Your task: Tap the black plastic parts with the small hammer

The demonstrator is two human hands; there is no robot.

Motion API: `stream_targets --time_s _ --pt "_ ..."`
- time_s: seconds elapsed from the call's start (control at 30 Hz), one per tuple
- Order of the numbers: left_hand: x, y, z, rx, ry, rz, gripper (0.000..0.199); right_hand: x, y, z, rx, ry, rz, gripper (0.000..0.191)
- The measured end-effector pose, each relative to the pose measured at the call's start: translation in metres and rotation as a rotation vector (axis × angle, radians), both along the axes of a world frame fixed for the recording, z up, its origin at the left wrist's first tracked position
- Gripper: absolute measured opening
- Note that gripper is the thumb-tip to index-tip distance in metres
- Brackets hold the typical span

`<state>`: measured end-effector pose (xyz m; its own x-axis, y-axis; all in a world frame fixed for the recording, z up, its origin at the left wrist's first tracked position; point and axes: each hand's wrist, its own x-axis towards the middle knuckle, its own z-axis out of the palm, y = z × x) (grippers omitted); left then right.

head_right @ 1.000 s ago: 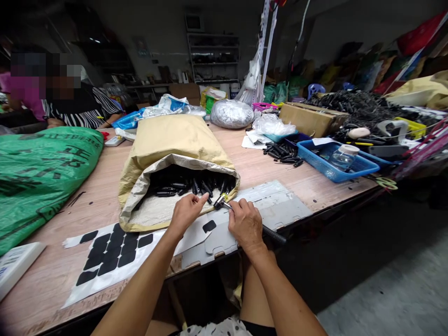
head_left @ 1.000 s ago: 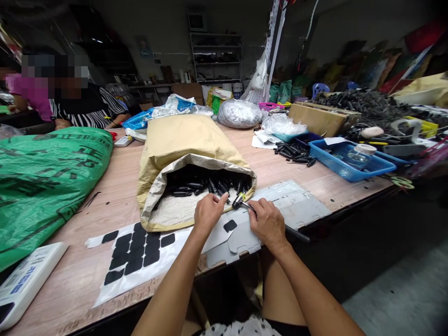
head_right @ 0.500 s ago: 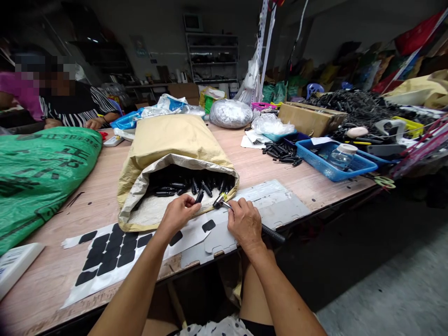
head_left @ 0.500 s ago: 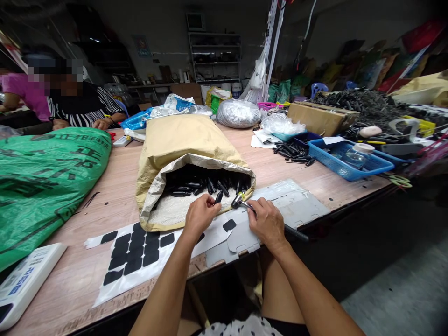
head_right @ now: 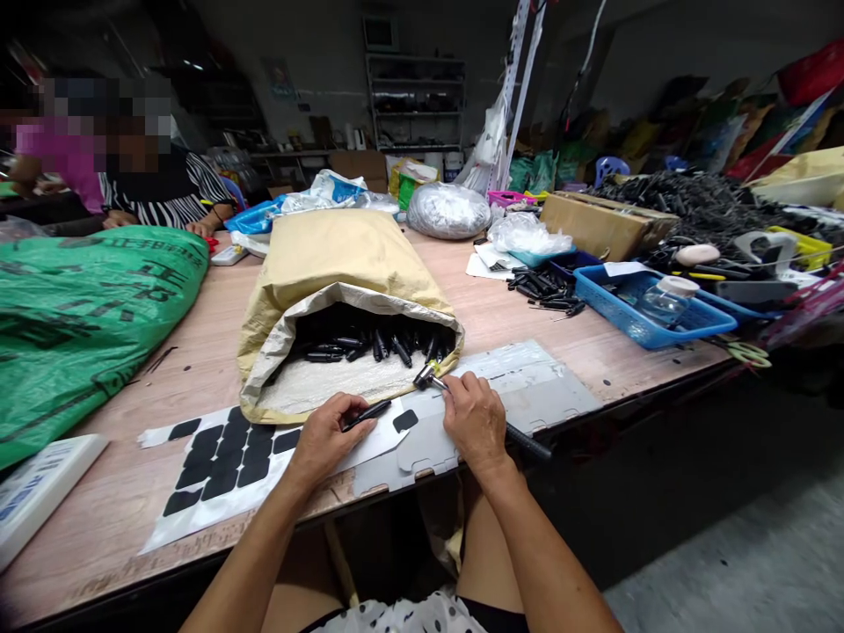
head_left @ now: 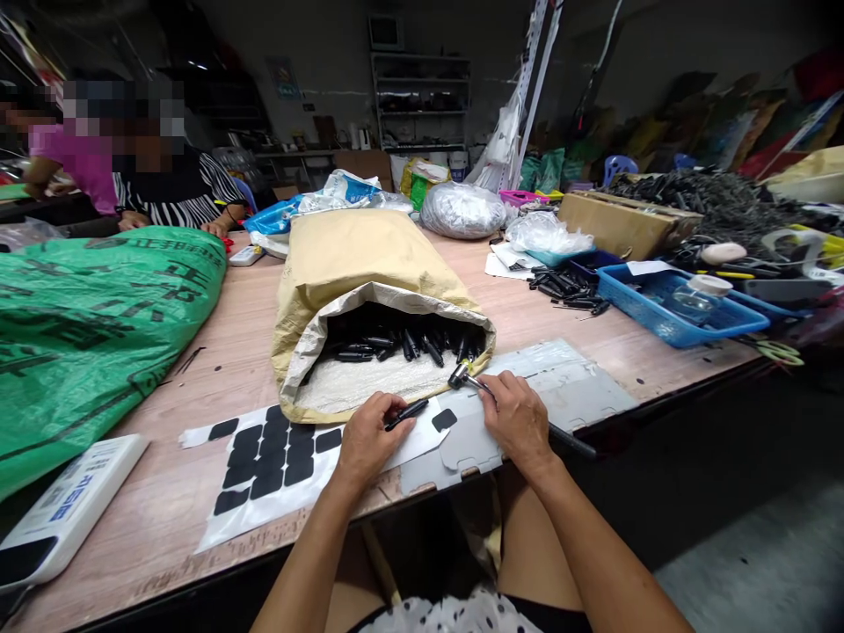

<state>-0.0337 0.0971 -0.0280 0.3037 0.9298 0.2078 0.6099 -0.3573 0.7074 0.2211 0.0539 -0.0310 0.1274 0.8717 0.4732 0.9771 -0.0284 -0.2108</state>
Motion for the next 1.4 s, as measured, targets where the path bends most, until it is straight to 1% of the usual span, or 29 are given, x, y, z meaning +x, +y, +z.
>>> stream_targets --time_s 0.1,0.2,0.27,0.33,0.43,0.53,0.63,0.73,0.83,0.93,1.07,1.13,1.27,1.4 --pt "0.000 -0.001 0.002 0.001 -0.013 -0.009 0.015 0.002 -0.001 0.002 0.016 0.035 0.050 0.022" --pt "0.000 -0.002 0.004 -0.003 -0.028 -0.012 0.014 -0.002 -0.005 0.009 0.084 0.160 0.123 0.028" --pt "0.000 -0.002 0.004 -0.009 -0.035 -0.014 0.014 -0.010 -0.010 0.016 0.121 0.282 0.205 0.031" --pt "0.000 -0.002 0.004 -0.012 -0.046 -0.015 0.015 -0.020 -0.015 0.024 0.118 0.382 0.318 0.033" --pt "-0.001 -0.002 0.003 -0.006 -0.068 -0.017 0.015 -0.036 -0.023 0.034 0.103 0.451 0.432 0.034" --pt "-0.002 -0.002 0.002 -0.009 -0.079 -0.036 0.016 -0.048 -0.028 0.035 0.114 0.483 0.475 0.036" --pt "-0.001 -0.002 0.005 -0.008 -0.086 -0.049 0.014 -0.055 -0.030 0.029 0.048 0.424 0.508 0.037" --pt "0.000 -0.003 0.007 -0.009 -0.086 -0.044 0.011 -0.056 -0.029 0.024 -0.033 0.337 0.494 0.036" --pt "-0.001 -0.002 0.007 -0.011 -0.088 -0.043 0.013 -0.051 -0.027 0.024 0.016 0.365 0.449 0.037" --pt "-0.001 -0.001 0.004 -0.001 -0.080 -0.039 0.014 -0.047 -0.028 0.025 0.070 0.403 0.432 0.039" --pt "-0.001 -0.001 0.004 -0.003 -0.074 -0.026 0.015 -0.046 -0.030 0.021 -0.002 0.365 0.435 0.038" --pt "-0.001 -0.002 0.005 -0.009 -0.070 -0.024 0.015 -0.045 -0.030 0.020 -0.005 0.387 0.423 0.037" --pt "-0.001 -0.003 0.007 -0.036 -0.060 -0.034 0.015 -0.031 -0.020 0.021 0.056 0.388 0.338 0.034" --pt "-0.003 -0.001 0.007 -0.059 -0.061 -0.055 0.021 -0.010 -0.003 0.016 0.052 0.242 0.231 0.029"
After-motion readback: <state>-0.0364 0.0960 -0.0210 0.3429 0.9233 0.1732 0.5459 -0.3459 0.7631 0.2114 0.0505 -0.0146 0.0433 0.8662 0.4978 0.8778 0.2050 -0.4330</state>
